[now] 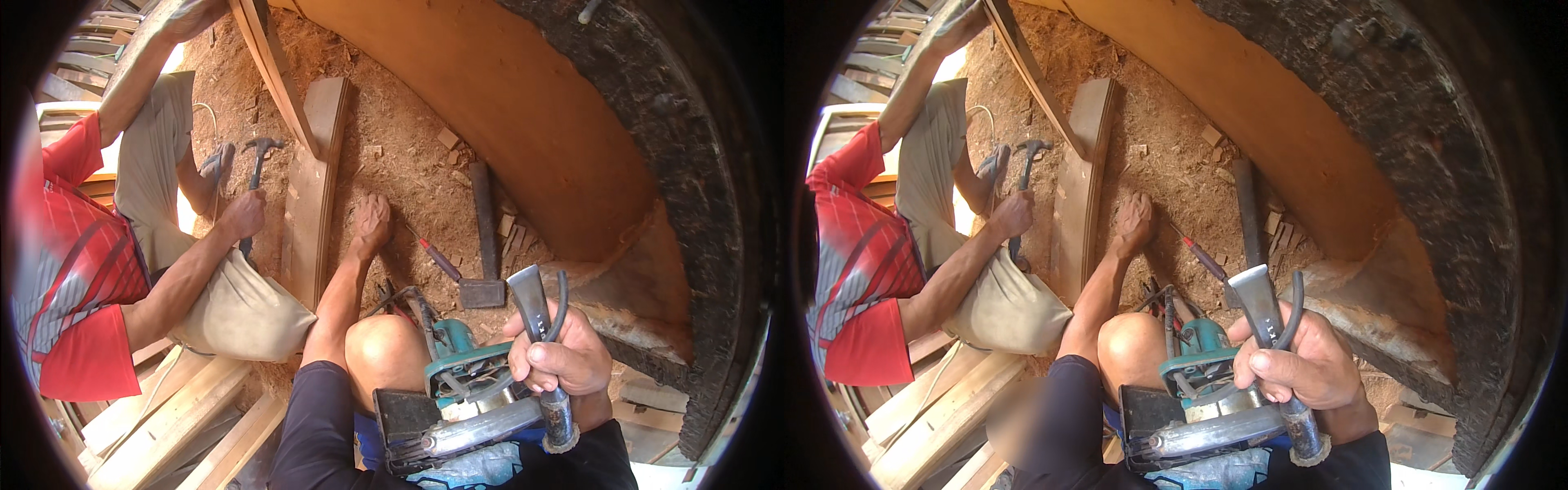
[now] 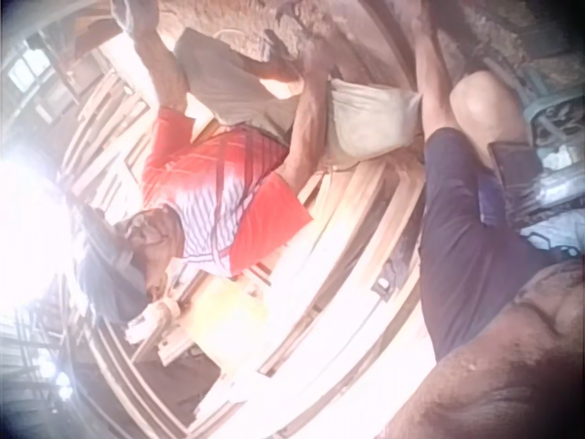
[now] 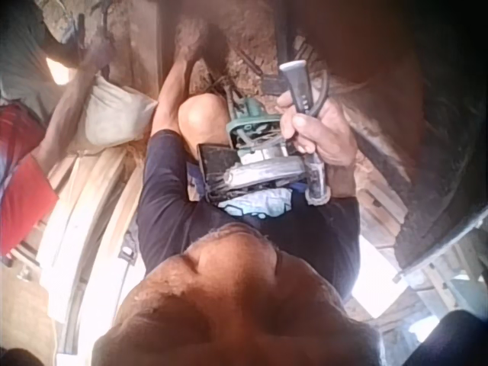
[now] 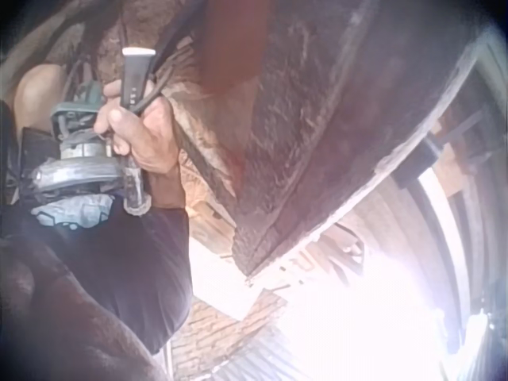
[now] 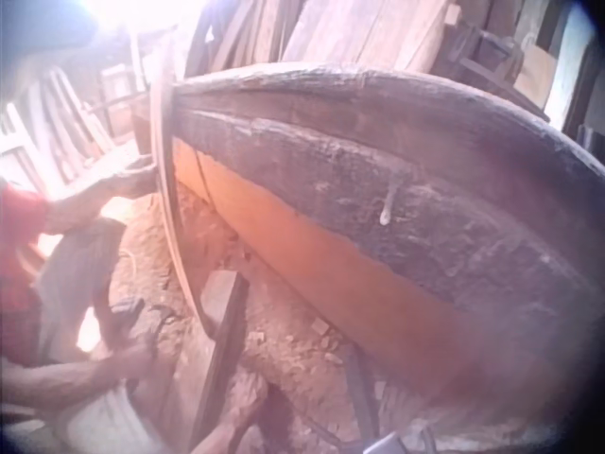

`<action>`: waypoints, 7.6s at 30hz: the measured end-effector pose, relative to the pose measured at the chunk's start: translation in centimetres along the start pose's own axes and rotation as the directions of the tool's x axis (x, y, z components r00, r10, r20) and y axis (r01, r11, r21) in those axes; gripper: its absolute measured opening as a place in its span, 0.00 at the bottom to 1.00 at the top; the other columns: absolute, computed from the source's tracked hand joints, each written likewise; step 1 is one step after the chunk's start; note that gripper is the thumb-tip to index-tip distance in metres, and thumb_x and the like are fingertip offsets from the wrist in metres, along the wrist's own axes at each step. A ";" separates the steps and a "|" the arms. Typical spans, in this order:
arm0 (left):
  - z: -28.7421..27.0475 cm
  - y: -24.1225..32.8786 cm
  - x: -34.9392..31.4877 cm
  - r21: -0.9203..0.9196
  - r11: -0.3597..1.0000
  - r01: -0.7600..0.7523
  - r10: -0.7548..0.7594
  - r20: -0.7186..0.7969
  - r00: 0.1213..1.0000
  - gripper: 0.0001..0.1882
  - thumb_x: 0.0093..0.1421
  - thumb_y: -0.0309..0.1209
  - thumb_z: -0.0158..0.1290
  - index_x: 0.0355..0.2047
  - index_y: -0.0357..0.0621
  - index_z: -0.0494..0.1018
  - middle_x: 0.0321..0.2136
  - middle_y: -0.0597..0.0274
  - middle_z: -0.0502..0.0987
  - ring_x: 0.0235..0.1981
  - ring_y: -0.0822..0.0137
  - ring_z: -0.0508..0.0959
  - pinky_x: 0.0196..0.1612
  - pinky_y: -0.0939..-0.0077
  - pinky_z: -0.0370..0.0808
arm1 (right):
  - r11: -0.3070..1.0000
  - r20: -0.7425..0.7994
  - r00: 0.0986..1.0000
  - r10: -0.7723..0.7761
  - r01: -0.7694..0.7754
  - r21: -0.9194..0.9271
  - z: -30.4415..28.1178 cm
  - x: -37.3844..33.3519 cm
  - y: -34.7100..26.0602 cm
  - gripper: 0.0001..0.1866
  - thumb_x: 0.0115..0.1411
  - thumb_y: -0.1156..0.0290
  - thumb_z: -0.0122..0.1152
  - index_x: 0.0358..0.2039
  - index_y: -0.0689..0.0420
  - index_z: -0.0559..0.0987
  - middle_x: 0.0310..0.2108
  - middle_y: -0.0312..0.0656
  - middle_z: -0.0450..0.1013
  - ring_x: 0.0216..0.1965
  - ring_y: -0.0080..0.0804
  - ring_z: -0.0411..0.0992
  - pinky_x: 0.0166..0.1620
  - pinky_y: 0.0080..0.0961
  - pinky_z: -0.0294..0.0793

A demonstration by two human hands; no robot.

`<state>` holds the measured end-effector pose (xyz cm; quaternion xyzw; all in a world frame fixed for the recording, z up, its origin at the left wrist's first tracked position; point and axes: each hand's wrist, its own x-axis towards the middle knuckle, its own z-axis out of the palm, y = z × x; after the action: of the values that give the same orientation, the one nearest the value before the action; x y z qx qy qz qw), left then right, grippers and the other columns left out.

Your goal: The person uses a chisel to clear debris and adjust the wire on a circular saw, while another person works nearby with a hammer and wood.

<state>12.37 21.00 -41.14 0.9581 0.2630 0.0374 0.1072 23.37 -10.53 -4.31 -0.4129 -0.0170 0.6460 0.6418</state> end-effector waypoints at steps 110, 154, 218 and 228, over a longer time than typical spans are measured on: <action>-13.3 1.4 -1.4 -0.863 0.433 0.259 -0.367 0.093 0.925 0.17 0.67 0.34 0.56 0.50 0.35 0.78 0.39 0.55 0.84 0.41 0.67 0.81 0.45 0.75 0.77 | 0.991 0.046 0.994 -0.096 0.100 -0.085 -0.1 -0.6 0.5 0.14 0.68 0.73 0.57 0.52 0.64 0.71 0.32 0.45 0.78 0.19 0.14 0.65 0.23 0.13 0.66; -33.8 20.0 -17.2 -0.938 0.321 -0.129 0.071 -0.112 0.991 0.11 0.71 0.30 0.48 0.40 0.36 0.77 0.28 0.67 0.77 0.30 0.79 0.73 0.35 0.82 0.72 | 0.916 0.121 0.945 -0.304 0.325 -0.234 3.8 -14.8 14.9 0.25 0.72 0.70 0.44 0.67 0.64 0.60 0.34 0.42 0.72 0.24 0.21 0.70 0.30 0.20 0.75; -35.1 21.7 -19.8 -0.682 0.669 -0.296 -0.028 -0.422 0.906 0.07 0.69 0.26 0.47 0.37 0.36 0.73 0.22 0.56 0.75 0.23 0.69 0.75 0.28 0.72 0.71 | 0.798 0.040 0.826 -0.563 0.555 -0.235 9.7 -9.9 9.4 0.13 0.73 0.66 0.46 0.42 0.63 0.75 0.23 0.29 0.67 0.25 0.18 0.69 0.32 0.21 0.73; -35.0 21.8 -19.9 -0.759 0.580 -0.296 -0.111 -0.433 0.895 0.05 0.68 0.27 0.49 0.37 0.38 0.71 0.21 0.54 0.75 0.22 0.61 0.78 0.27 0.66 0.74 | 0.771 0.201 0.849 -0.489 0.528 -0.355 8.3 -9.8 12.1 0.13 0.75 0.66 0.45 0.46 0.63 0.74 0.30 0.37 0.73 0.25 0.19 0.73 0.30 0.16 0.72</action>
<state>1.59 -1.01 -2.40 0.7813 0.1816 0.3714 0.4675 7.24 -16.67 -0.50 -0.4821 -0.2898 0.4502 0.6935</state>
